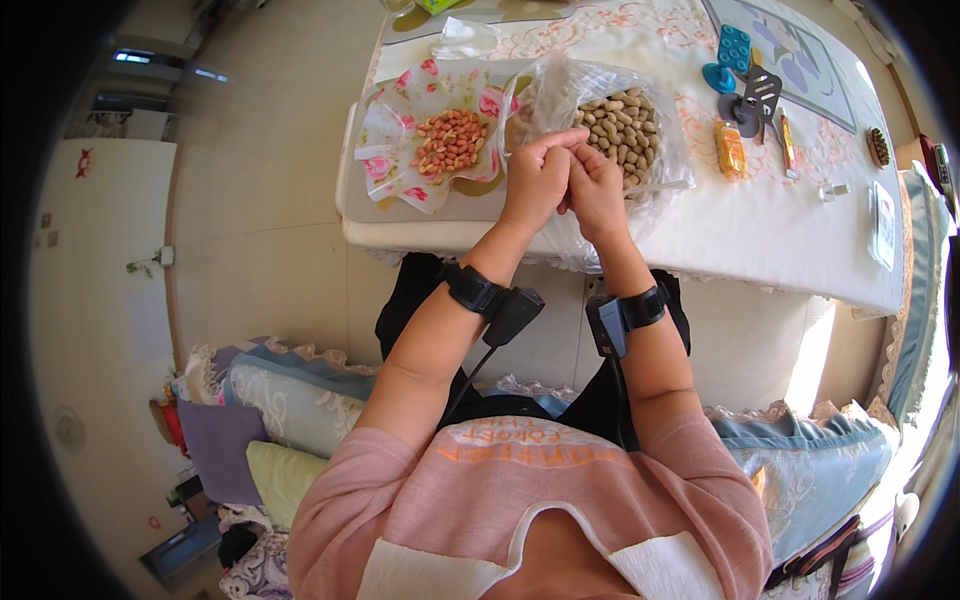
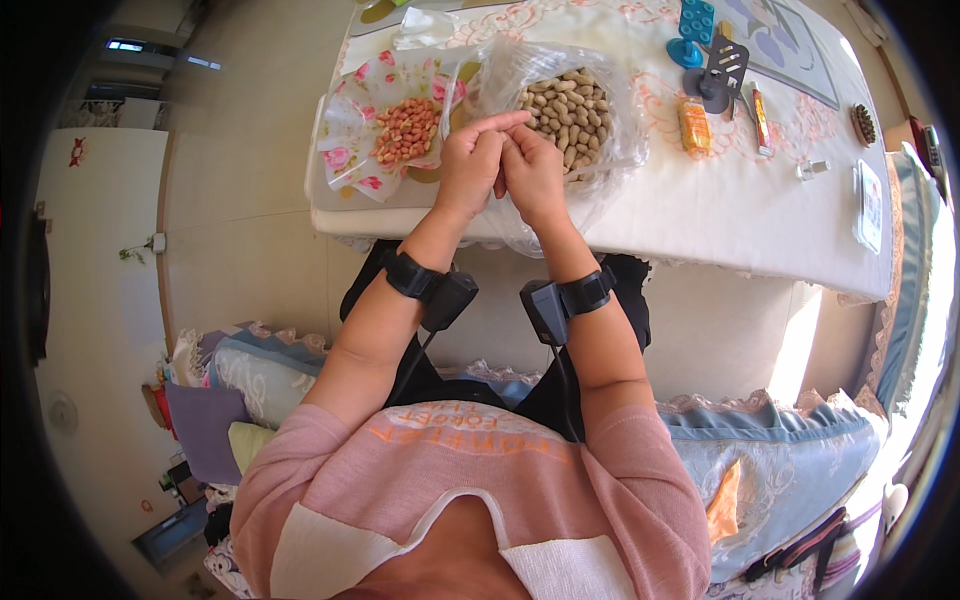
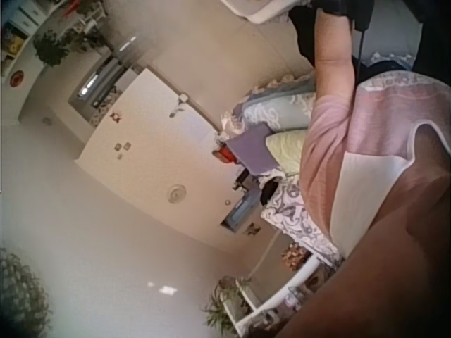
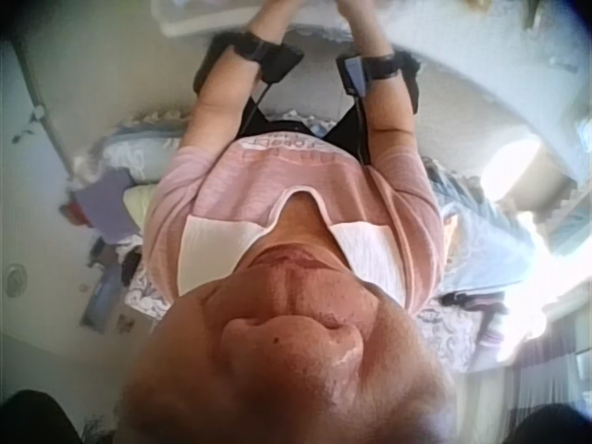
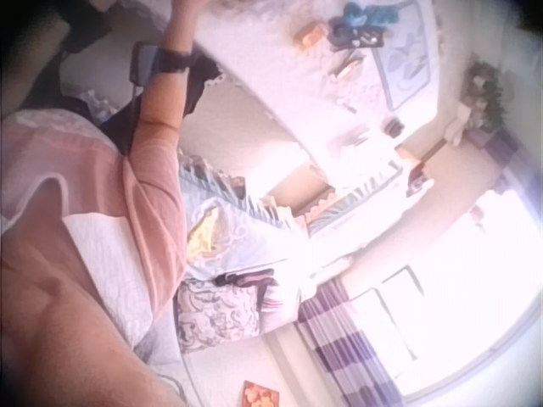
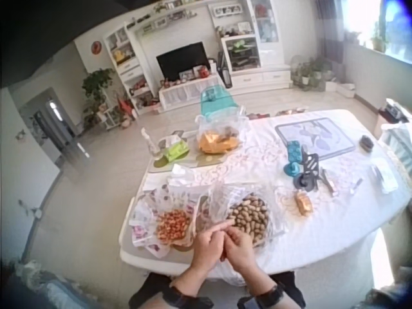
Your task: The person folds small gold-colored paper sheets into compact shapes and places them into a plastic bag. Then the person shells peanuts by hand, separating the kernels from the shells and placing them into a separate bag.
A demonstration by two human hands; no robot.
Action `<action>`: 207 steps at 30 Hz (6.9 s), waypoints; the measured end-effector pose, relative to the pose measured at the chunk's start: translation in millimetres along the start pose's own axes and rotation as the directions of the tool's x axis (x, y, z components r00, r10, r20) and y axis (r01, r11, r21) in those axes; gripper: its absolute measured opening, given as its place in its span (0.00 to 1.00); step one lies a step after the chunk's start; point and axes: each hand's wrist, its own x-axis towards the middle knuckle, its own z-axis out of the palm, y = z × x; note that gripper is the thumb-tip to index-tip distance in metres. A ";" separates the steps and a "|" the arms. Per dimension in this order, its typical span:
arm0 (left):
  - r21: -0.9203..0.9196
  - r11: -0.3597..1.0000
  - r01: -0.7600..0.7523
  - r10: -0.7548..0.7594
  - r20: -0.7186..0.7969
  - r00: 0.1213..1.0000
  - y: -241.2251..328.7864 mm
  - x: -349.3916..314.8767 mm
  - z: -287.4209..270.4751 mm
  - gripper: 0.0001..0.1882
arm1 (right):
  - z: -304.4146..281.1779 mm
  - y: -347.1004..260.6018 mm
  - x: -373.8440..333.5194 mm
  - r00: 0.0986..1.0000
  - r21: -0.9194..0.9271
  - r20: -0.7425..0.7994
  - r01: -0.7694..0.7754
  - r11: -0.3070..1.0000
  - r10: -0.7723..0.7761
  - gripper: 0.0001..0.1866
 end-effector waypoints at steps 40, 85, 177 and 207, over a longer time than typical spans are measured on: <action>-0.856 0.474 0.205 -0.197 0.124 0.973 -27.8 3.6 -5.5 0.20 | -21.7 -23.5 0.8 0.851 -0.690 0.296 0.505 0.519 -0.434 0.11; -0.511 0.859 -0.034 -0.132 -0.286 0.949 30.2 2.7 -120.7 0.33 | -42.7 -12.6 22.0 0.996 0.525 0.055 0.027 0.851 -0.066 0.13; 0.468 0.833 0.296 -0.464 0.296 0.835 12.4 -568.0 -232.1 0.13 | 54.5 -47.9 -417.8 0.582 -0.547 0.808 0.684 0.483 0.091 0.09; 0.405 0.125 -0.906 0.513 0.755 0.408 49.6 -451.5 -88.4 0.08 | 47.6 -20.4 -436.7 0.765 -0.531 0.631 0.300 0.792 0.133 0.09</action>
